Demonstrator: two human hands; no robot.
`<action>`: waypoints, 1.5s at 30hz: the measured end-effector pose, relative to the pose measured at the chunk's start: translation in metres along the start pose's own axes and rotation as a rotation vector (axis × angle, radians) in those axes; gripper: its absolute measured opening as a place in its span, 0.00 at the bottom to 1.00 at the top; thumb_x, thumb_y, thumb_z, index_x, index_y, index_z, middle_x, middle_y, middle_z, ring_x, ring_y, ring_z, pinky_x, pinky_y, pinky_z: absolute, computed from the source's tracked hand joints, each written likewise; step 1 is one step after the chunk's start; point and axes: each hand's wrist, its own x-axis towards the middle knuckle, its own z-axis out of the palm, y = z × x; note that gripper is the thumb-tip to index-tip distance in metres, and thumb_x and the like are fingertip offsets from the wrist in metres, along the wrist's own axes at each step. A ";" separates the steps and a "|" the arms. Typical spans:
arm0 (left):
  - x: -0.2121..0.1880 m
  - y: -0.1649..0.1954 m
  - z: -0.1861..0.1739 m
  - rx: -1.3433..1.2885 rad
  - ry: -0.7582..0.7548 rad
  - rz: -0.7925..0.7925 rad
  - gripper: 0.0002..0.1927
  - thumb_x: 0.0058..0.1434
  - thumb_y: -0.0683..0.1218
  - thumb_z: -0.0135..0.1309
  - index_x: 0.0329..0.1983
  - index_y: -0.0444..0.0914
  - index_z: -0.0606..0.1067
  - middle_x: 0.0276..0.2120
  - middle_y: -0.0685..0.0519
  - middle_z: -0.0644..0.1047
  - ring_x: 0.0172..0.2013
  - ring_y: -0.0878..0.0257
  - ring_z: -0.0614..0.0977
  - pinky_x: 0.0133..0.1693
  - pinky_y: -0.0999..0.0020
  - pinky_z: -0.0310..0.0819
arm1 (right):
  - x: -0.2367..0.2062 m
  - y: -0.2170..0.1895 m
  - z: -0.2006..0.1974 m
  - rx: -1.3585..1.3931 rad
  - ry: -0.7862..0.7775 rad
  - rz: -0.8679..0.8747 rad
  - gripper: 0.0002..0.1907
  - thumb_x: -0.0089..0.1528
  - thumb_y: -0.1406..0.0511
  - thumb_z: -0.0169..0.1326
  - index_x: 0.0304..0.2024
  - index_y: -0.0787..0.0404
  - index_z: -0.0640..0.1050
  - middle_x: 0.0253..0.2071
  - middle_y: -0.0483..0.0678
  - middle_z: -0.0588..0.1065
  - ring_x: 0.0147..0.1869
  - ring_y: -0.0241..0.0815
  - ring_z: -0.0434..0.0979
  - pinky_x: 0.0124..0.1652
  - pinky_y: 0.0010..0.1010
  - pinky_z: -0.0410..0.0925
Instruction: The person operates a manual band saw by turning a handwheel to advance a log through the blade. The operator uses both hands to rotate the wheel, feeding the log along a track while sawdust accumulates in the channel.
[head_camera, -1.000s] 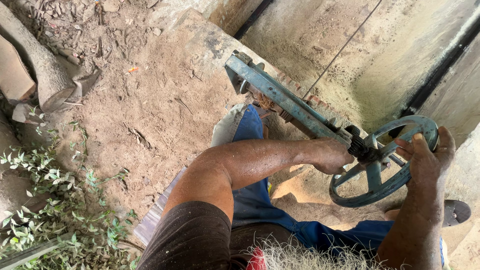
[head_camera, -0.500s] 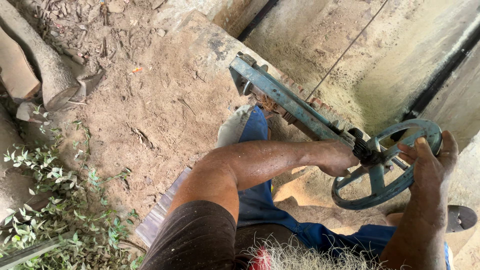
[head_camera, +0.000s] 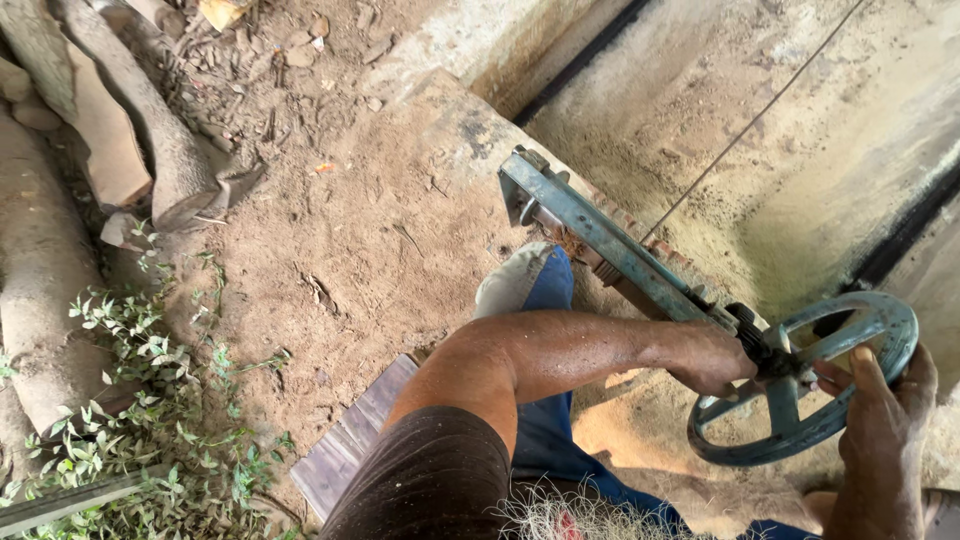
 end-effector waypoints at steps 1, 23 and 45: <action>0.002 -0.001 0.001 -0.013 -0.007 0.003 0.24 0.65 0.57 0.54 0.61 0.42 0.73 0.43 0.50 0.82 0.44 0.59 0.85 0.47 0.57 0.81 | -0.001 -0.003 0.002 -0.009 0.009 0.007 0.22 0.75 0.71 0.49 0.69 0.76 0.61 0.51 0.61 0.75 0.45 0.52 0.83 0.47 0.38 0.80; 0.015 -0.003 0.011 0.034 -0.073 -0.025 0.19 0.67 0.58 0.53 0.55 0.45 0.78 0.43 0.53 0.83 0.43 0.61 0.84 0.48 0.57 0.81 | -0.001 0.013 0.003 0.142 0.018 0.064 0.24 0.78 0.68 0.52 0.71 0.73 0.60 0.53 0.57 0.72 0.44 0.54 0.82 0.43 0.36 0.79; 0.013 -0.005 0.011 -0.015 -0.010 0.015 0.27 0.63 0.54 0.59 0.65 0.47 0.71 0.51 0.50 0.81 0.51 0.54 0.83 0.53 0.55 0.78 | 0.002 0.008 0.002 0.249 0.033 0.106 0.25 0.74 0.67 0.54 0.69 0.71 0.63 0.56 0.59 0.76 0.45 0.55 0.83 0.43 0.38 0.79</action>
